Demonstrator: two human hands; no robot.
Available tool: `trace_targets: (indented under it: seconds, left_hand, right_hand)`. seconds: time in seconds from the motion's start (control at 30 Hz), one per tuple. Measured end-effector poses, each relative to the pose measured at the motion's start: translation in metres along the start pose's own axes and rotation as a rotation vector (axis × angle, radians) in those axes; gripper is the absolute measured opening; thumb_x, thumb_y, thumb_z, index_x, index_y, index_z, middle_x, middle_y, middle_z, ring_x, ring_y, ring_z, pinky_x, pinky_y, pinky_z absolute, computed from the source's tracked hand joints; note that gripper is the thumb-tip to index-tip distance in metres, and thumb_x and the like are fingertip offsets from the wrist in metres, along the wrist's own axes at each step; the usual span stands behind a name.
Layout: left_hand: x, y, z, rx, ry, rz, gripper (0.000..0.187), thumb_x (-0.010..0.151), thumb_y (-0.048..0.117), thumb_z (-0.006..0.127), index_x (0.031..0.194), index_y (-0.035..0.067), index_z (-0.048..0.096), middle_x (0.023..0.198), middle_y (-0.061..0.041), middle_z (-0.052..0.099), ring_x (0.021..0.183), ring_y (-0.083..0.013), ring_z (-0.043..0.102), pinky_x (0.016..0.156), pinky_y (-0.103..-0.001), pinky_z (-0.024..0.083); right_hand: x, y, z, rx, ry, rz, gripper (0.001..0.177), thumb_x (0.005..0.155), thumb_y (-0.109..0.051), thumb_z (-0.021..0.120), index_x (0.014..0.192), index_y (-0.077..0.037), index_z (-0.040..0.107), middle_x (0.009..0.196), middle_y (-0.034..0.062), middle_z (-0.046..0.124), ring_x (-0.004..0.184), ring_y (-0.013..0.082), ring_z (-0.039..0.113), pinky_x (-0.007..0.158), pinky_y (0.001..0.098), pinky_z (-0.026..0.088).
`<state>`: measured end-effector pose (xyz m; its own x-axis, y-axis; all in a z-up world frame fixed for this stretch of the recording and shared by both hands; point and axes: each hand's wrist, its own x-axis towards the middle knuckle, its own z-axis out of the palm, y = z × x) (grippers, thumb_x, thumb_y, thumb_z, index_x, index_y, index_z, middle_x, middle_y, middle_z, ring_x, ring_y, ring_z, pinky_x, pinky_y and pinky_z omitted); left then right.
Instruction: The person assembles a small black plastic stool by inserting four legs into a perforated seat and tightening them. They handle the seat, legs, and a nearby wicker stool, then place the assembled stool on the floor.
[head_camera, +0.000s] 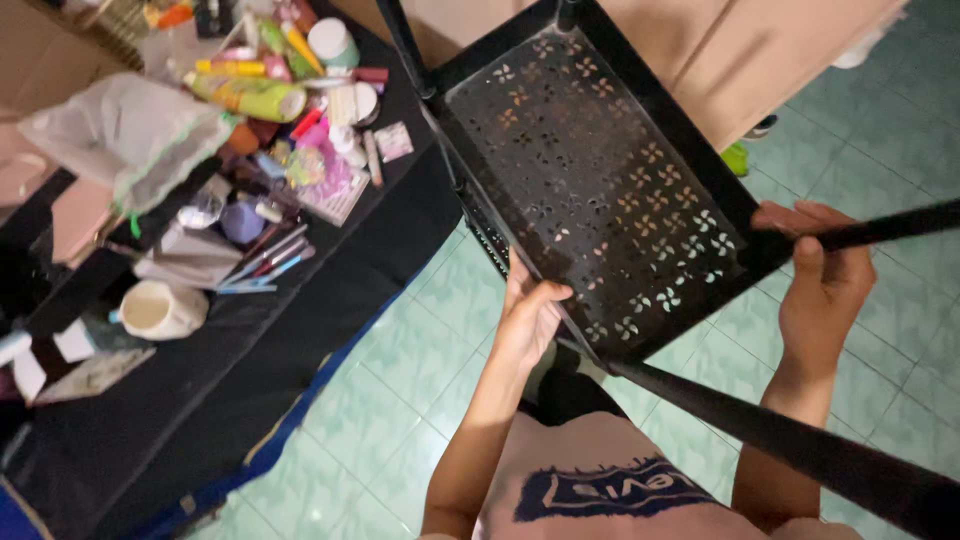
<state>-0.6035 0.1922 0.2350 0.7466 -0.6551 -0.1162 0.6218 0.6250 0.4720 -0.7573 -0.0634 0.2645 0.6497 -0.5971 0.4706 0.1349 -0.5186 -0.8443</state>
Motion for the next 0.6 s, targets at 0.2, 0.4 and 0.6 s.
trace_targets:
  seconds: [0.2, 0.4, 0.6]
  left_hand:
    - [-0.041, -0.016, -0.022, -0.023, 0.111, 0.031, 0.092, 0.078, -0.021, 0.051, 0.16, 0.016, 0.03, 0.143, -0.007, 0.054, 0.132, -0.0246, 0.054, 0.109, -0.038, 0.046]
    - [-0.05, -0.051, -0.124, -0.049, 0.194, 0.09, 0.095, 0.074, -0.017, 0.048, 0.16, 0.018, 0.028, 0.143, -0.007, 0.052, 0.132, -0.026, 0.052, 0.111, -0.04, 0.045]
    - [-0.038, -0.113, -0.289, 0.042, 0.317, 0.063, 0.092, 0.073, -0.016, 0.052, 0.157, 0.015, 0.029, 0.139, -0.01, 0.053, 0.126, -0.0296, 0.054, 0.105, -0.042, 0.047]
  right_hand:
    - [-0.012, -0.006, 0.008, 0.156, -0.101, 0.008, 0.029, 0.123, -0.022, 0.058, 0.13, 0.005, 0.052, 0.111, 0.0154, 0.071, 0.112, 0.0276, 0.072, 0.111, 0.0364, 0.053]
    - [-0.039, 0.04, 0.062, 0.133, -0.215, 0.323, 0.017, 0.109, -0.01, 0.061, 0.122, 0.001, 0.064, 0.116, 0.0093, 0.074, 0.108, 0.013, 0.067, 0.088, 0.0253, 0.049]
    - [-0.064, 0.135, 0.112, -0.271, -0.451, 0.435, 0.021, 0.097, -0.019, 0.079, 0.11, -0.003, 0.075, 0.094, 0.0097, 0.077, 0.084, 0.0135, 0.07, 0.074, 0.0282, 0.052]
